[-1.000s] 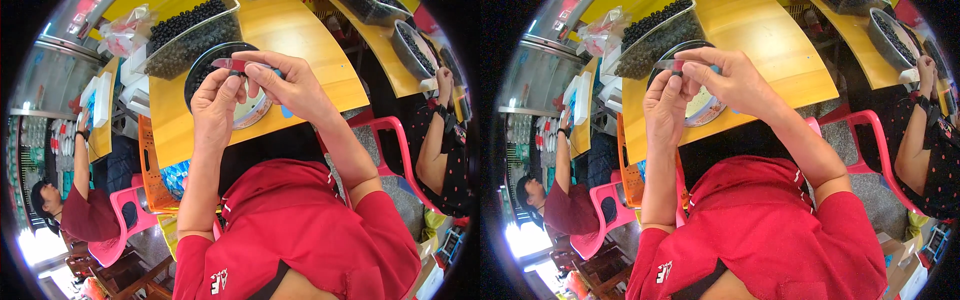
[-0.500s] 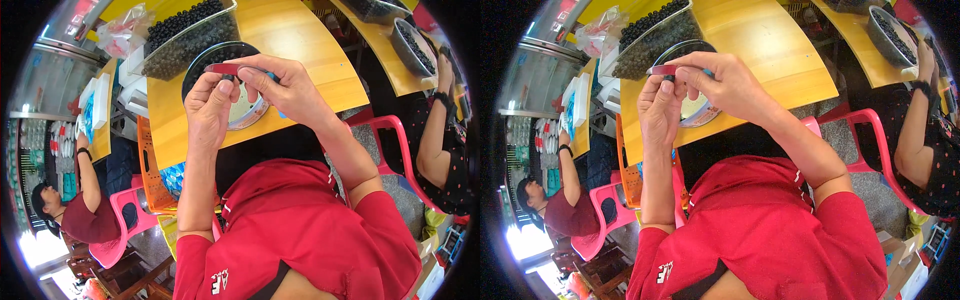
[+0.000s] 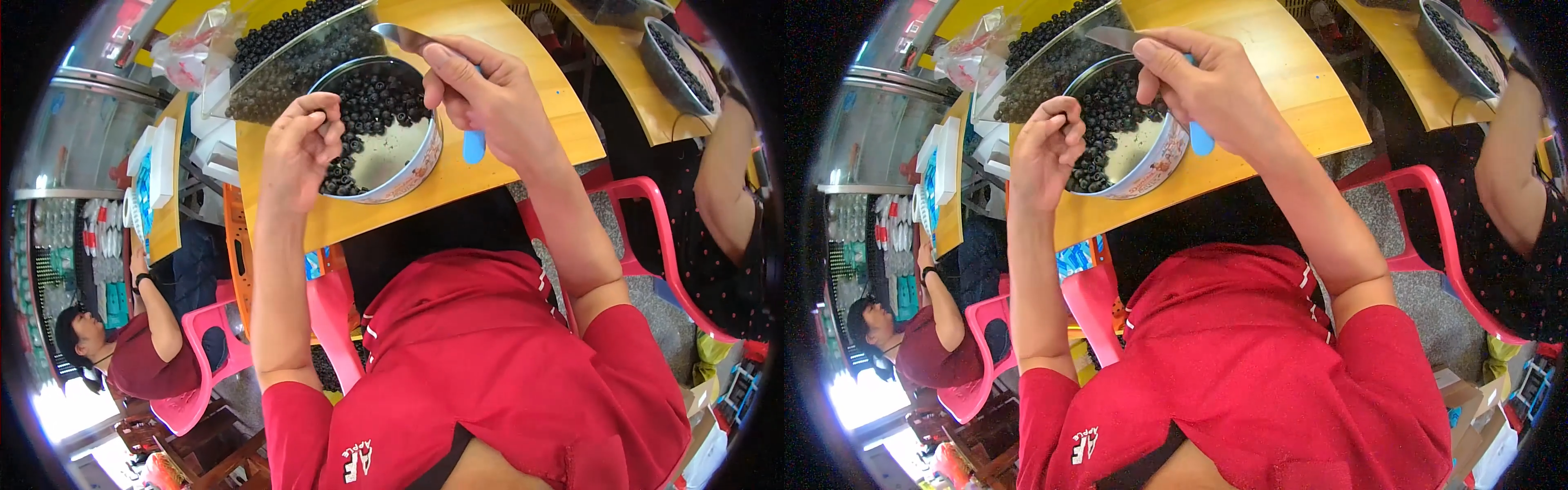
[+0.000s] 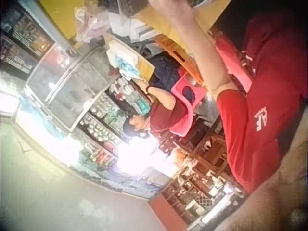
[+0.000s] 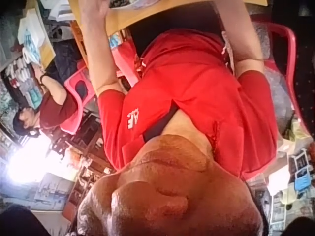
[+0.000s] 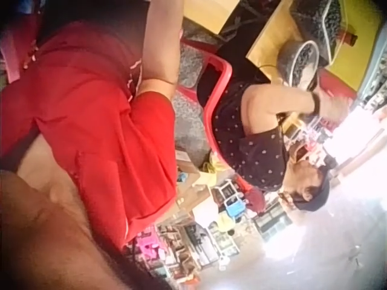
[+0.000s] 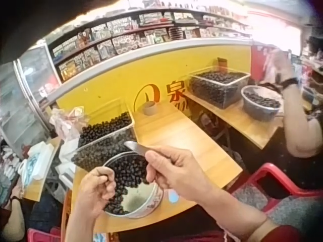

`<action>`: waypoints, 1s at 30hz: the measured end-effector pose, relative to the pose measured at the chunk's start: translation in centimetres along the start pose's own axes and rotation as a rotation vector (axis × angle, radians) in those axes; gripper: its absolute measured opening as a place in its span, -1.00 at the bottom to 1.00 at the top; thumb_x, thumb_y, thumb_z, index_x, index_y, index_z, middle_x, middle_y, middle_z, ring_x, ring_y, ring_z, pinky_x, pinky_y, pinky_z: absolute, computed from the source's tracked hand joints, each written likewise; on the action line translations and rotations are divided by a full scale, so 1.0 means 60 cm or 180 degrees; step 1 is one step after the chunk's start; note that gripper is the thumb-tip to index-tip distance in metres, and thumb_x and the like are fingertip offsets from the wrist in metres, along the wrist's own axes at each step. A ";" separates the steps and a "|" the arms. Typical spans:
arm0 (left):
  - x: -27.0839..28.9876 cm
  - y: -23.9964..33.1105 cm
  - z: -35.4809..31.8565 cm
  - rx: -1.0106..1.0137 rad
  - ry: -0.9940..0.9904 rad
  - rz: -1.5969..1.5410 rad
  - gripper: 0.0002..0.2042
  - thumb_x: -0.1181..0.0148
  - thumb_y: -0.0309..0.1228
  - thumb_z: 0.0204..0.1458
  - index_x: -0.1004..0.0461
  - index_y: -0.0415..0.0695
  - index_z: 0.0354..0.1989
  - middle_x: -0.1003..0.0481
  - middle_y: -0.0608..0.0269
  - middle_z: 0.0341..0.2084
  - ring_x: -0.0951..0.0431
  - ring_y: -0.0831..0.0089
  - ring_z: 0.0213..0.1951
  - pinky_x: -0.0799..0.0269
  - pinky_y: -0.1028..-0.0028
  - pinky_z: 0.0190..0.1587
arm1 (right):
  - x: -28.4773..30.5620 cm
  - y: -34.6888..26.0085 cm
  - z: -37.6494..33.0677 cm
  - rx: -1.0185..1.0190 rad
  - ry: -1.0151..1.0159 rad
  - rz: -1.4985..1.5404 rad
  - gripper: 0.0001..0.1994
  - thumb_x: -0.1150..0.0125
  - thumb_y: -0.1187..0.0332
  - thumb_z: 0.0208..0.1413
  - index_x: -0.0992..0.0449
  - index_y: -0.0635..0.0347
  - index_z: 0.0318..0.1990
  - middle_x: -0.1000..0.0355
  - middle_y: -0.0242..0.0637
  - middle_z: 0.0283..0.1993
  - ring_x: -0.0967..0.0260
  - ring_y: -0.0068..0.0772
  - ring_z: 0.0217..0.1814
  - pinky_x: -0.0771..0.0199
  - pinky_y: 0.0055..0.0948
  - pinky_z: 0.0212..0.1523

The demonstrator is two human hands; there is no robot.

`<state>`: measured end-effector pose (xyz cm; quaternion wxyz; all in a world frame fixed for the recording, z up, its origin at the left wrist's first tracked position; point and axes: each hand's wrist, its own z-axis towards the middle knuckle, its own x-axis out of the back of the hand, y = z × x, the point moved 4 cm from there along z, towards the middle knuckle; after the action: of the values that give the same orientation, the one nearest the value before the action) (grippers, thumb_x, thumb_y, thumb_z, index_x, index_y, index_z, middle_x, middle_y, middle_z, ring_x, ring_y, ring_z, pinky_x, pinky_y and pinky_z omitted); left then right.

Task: The person is sorting and trimming small black round fruits at a manual workstation using a small utility tool.

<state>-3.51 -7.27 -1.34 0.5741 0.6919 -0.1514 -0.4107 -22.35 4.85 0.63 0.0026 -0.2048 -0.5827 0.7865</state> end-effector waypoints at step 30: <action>-0.099 -0.005 -0.025 -0.0727 0.0261 0.2188 -0.83 -0.27 -0.54 -0.02 -0.50 -0.21 -0.23 -0.16 0.51 -0.59 -0.13 0.71 -0.52 -0.10 0.64 -0.47 | -0.022 0.056 -0.004 -0.0668 -0.0239 0.0362 -0.70 -0.29 0.28 0.10 -0.53 0.24 -0.07 -0.36 -0.57 -0.53 -0.11 -0.85 -0.61 -0.03 -0.76 -0.64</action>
<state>-6.14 -2.13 0.71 0.7578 0.5479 -0.3051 -0.1799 -20.26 3.64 -2.11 -0.0853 -0.2070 -0.6489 0.7272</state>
